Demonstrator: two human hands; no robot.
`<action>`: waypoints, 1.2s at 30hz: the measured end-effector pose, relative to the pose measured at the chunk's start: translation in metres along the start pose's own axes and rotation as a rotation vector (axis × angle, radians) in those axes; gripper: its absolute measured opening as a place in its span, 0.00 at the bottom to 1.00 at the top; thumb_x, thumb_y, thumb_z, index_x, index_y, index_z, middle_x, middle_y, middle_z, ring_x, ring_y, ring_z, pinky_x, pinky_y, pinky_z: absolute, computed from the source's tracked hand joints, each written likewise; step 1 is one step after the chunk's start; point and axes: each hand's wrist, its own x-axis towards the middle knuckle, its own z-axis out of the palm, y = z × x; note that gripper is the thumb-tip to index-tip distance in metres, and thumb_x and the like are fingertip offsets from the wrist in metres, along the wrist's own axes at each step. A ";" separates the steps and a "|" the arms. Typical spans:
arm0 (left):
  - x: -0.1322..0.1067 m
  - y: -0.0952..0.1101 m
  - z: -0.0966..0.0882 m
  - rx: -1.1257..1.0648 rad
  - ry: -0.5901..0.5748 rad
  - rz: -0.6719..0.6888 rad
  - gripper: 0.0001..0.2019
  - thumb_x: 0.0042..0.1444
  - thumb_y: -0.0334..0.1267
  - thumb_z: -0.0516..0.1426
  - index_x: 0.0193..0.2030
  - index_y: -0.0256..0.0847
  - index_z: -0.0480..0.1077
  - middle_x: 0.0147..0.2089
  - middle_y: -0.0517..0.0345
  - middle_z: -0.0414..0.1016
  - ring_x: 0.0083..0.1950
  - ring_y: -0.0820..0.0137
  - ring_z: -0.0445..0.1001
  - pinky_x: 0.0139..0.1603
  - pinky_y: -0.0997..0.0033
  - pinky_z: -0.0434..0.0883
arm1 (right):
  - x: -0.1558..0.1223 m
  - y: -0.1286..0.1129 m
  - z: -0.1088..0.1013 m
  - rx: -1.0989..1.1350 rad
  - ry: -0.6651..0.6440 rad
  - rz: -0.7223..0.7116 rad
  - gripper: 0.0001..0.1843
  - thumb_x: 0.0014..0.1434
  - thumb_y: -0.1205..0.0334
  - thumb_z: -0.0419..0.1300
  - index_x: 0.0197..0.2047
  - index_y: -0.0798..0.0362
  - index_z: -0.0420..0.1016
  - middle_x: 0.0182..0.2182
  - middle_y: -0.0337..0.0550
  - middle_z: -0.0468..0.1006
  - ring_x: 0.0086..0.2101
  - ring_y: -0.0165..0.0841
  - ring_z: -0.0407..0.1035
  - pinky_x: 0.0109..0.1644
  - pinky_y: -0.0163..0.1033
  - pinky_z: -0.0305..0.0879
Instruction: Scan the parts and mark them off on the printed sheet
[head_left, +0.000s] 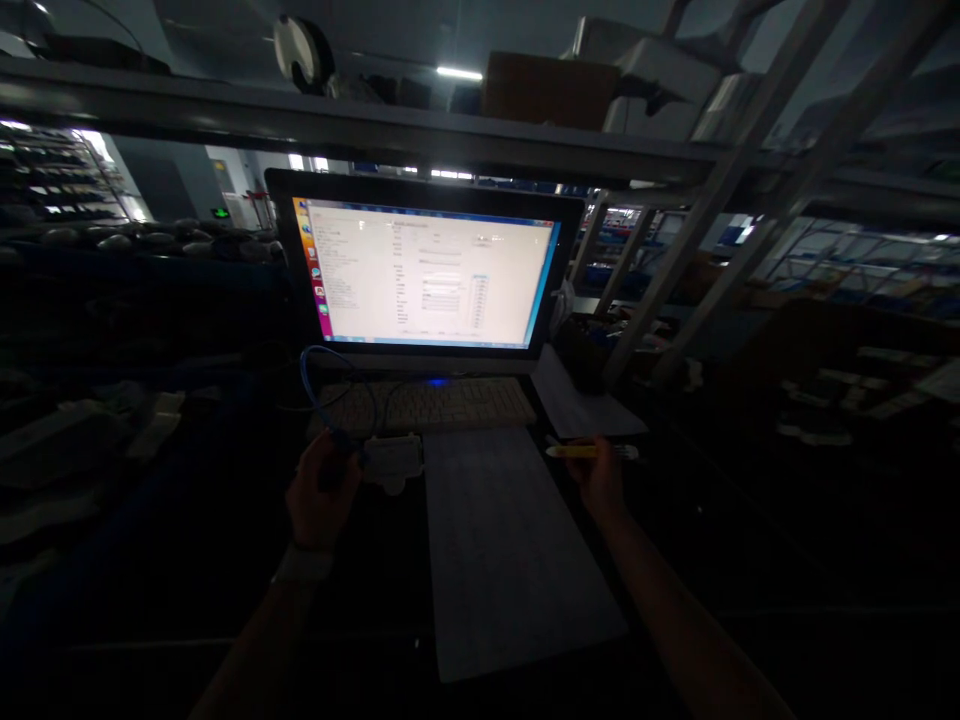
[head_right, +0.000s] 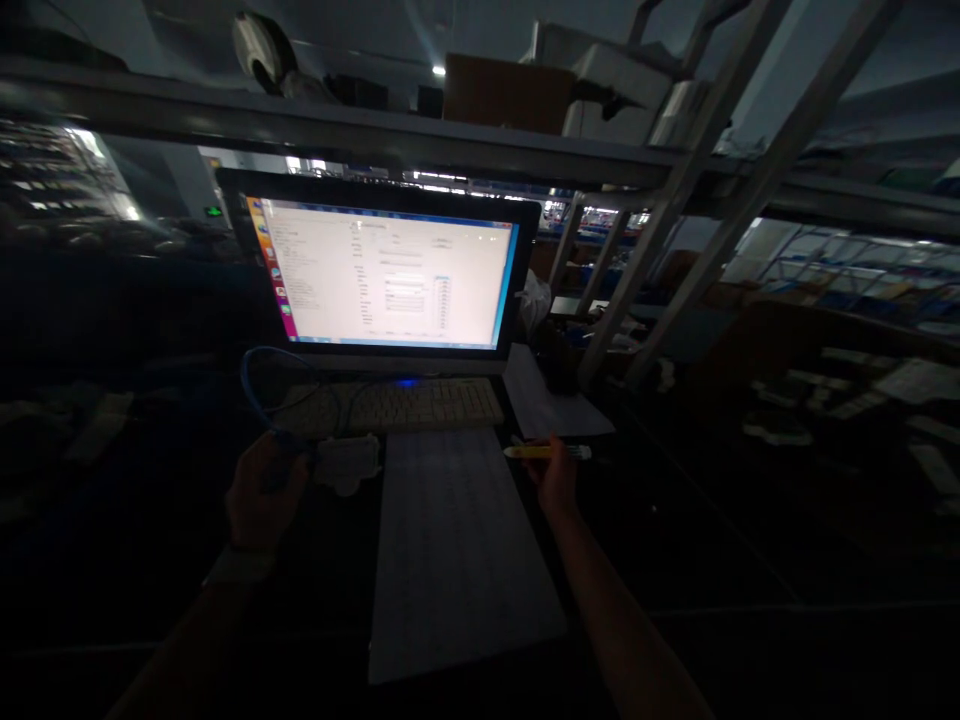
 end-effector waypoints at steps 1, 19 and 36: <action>0.000 0.000 0.000 0.003 0.004 0.006 0.17 0.53 0.43 0.59 0.48 0.38 0.69 0.42 0.52 0.77 0.33 0.70 0.77 0.34 0.71 0.75 | 0.000 0.000 0.000 -0.003 0.005 0.004 0.21 0.46 0.39 0.55 0.22 0.50 0.65 0.14 0.36 0.70 0.14 0.28 0.62 0.13 0.31 0.49; 0.002 -0.004 0.002 -0.026 0.050 -0.062 0.18 0.49 0.45 0.60 0.45 0.38 0.70 0.42 0.51 0.75 0.35 0.69 0.76 0.31 0.70 0.76 | -0.001 0.001 0.003 -0.045 0.000 0.050 0.21 0.48 0.41 0.54 0.24 0.52 0.69 0.14 0.37 0.71 0.15 0.27 0.64 0.15 0.30 0.51; 0.002 -0.001 0.000 -0.058 0.026 -0.126 0.19 0.47 0.45 0.61 0.43 0.37 0.70 0.46 0.49 0.75 0.31 0.71 0.76 0.29 0.70 0.75 | 0.000 0.003 0.003 -0.046 -0.025 0.004 0.22 0.50 0.39 0.54 0.24 0.52 0.68 0.14 0.37 0.70 0.13 0.27 0.61 0.14 0.30 0.50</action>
